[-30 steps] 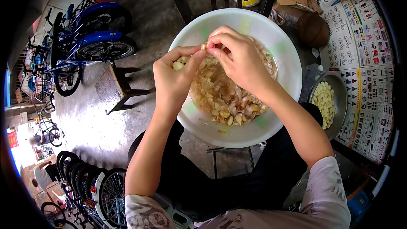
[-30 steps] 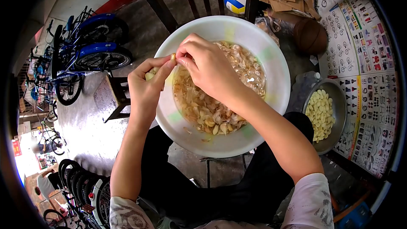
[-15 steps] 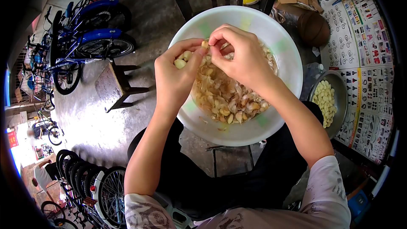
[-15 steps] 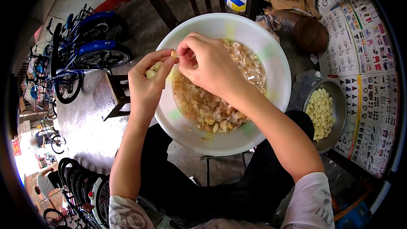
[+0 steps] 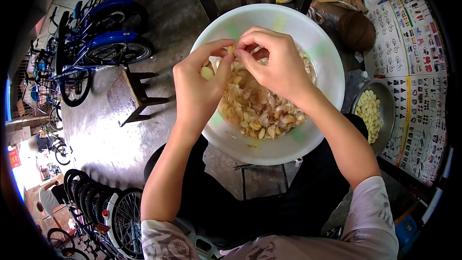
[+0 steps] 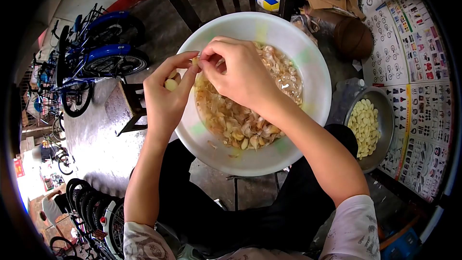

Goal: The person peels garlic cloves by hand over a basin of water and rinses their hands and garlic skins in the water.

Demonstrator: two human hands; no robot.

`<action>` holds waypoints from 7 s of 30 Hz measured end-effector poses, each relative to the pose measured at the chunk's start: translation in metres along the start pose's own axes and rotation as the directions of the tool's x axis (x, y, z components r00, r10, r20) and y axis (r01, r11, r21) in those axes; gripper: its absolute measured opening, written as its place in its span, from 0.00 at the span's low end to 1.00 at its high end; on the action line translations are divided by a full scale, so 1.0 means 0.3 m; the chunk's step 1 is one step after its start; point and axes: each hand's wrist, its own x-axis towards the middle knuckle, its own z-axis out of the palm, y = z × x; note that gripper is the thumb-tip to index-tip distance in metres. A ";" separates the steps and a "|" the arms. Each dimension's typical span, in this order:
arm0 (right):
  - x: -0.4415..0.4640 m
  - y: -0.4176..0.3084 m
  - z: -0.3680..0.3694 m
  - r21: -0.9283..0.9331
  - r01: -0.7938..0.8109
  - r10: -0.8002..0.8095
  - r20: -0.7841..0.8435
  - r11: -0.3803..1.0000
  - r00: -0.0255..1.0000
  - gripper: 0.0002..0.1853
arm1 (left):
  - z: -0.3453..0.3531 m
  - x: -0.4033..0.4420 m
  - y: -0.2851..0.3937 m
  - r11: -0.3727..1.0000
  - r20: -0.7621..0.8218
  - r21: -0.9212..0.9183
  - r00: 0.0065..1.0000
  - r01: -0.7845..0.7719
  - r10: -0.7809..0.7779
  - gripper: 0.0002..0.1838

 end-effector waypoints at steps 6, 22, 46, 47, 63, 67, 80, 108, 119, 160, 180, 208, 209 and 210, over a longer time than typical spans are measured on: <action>-0.002 0.000 0.005 -0.079 0.033 -0.032 0.016 0.996 0.999 0.04 | 0.004 -0.003 -0.006 1.000 0.002 -0.004 1.000 -0.008 0.008 0.14; 0.000 0.007 -0.011 -0.126 0.102 -0.094 0.071 0.987 0.993 0.08 | 0.000 0.002 -0.021 0.997 0.047 -0.017 0.996 0.077 -0.076 0.11; -0.005 0.023 -0.022 0.092 -0.222 0.205 0.168 0.971 0.964 0.12 | -0.029 0.013 -0.039 0.980 0.140 -0.057 0.974 0.189 -0.179 0.10; -0.005 0.023 -0.024 0.136 -0.275 0.248 0.184 0.952 0.951 0.10 | -0.028 0.014 -0.041 0.983 0.128 -0.064 0.978 0.172 -0.163 0.10; 0.017 -0.034 -0.050 0.328 -0.523 0.455 0.264 0.787 0.850 0.09 | -0.048 0.022 -0.003 0.996 0.080 0.064 0.996 -0.055 0.050 0.08; 0.014 -0.034 -0.046 0.419 -0.498 0.416 0.277 0.759 0.866 0.09 | -0.057 0.020 0.004 0.998 0.075 0.018 0.995 0.066 -0.068 0.07; 0.003 -0.012 -0.032 0.223 -0.321 0.286 0.173 0.921 0.942 0.07 | -0.054 0.020 -0.005 0.910 0.104 -0.301 0.958 0.286 -0.266 0.10; -0.003 -0.005 -0.002 -0.209 0.142 -0.147 -0.008 0.968 0.989 0.03 | -0.045 0.015 -0.010 0.930 0.081 -0.208 0.953 0.302 -0.291 0.11; 0.001 -0.004 -0.018 -0.253 0.179 -0.189 -0.016 0.951 0.982 0.02 | -0.060 0.016 -0.015 0.713 0.252 -0.457 0.846 0.531 -0.469 0.12; -0.008 -0.016 -0.001 -0.108 0.062 -0.062 0.001 0.992 0.998 0.04 | -0.043 -0.001 0.005 0.909 0.129 -0.241 0.939 0.340 -0.318 0.10; -0.010 -0.006 0.003 0.134 -0.200 0.202 -0.002 0.971 0.979 0.06 | -0.012 -0.015 0.009 0.979 0.040 -0.082 0.982 0.185 -0.183 0.09; -0.050 0.396 -0.047 -0.660 -0.126 0.429 0.320 0.741 0.845 0.06 | -0.071 0.035 -0.130 -0.514 0.548 -0.797 0.738 0.317 -0.394 0.11; -0.065 0.443 -0.045 -0.701 -0.114 0.401 0.260 0.704 0.878 0.05 | -0.074 0.035 -0.139 -0.537 0.544 -0.793 0.732 0.289 -0.410 0.12; -0.078 0.473 -0.044 -0.740 -0.103 0.368 0.204 0.664 0.907 0.03 | -0.078 0.032 -0.149 -0.540 0.543 -0.792 0.732 0.284 -0.412 0.12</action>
